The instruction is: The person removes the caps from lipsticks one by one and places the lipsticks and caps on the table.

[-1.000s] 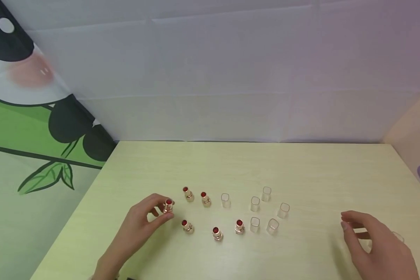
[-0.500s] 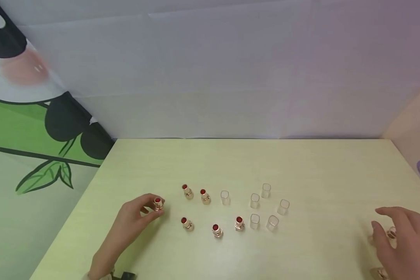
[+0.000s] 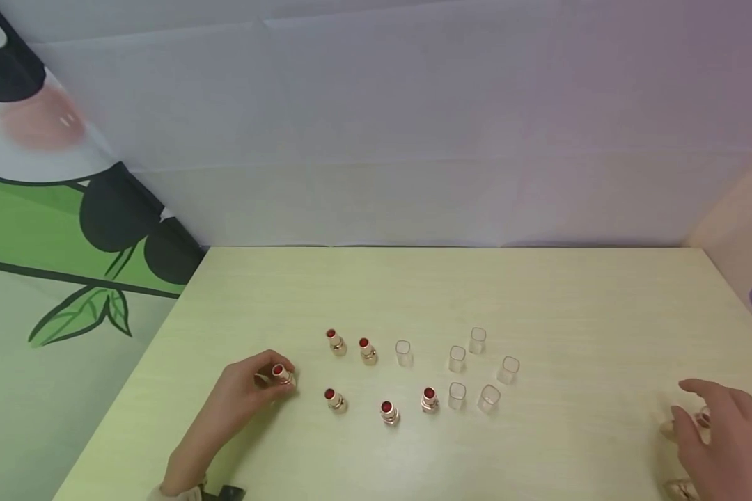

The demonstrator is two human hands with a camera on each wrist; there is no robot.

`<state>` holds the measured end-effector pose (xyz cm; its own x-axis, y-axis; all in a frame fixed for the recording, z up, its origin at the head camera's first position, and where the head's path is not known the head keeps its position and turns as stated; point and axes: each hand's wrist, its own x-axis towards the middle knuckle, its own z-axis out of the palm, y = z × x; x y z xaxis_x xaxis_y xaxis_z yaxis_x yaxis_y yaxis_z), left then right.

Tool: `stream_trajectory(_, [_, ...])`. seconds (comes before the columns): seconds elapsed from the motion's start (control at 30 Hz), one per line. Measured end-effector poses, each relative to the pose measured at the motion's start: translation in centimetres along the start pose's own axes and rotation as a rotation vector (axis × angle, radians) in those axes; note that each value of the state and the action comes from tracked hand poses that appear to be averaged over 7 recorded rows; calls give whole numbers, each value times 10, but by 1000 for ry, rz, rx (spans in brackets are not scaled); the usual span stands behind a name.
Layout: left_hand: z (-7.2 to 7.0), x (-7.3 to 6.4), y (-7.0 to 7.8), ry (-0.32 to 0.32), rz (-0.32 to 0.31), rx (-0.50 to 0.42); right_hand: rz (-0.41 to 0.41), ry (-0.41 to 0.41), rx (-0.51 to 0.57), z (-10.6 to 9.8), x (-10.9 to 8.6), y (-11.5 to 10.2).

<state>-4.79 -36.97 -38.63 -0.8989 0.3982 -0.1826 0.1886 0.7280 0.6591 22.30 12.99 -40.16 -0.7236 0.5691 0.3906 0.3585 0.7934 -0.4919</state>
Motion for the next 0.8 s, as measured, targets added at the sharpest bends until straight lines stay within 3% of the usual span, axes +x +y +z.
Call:
stream_trajectory(0.2, [0, 0, 0, -20, -19, -9, -57, -8, 29, 0, 3, -1])
stream_trajectory(0.4, [1, 1, -1, -33, 7, -7, 4, -66, 8, 1, 1, 9])
stream_trajectory(0.57, [-1, 1, -1, -32, 26, 2, 10, -87, 38, 4, 0, 11])
stream_trajectory(0.8, [-16, -5, 5, 4, 32, -22, 110, 4, 82, -1, 1, -10])
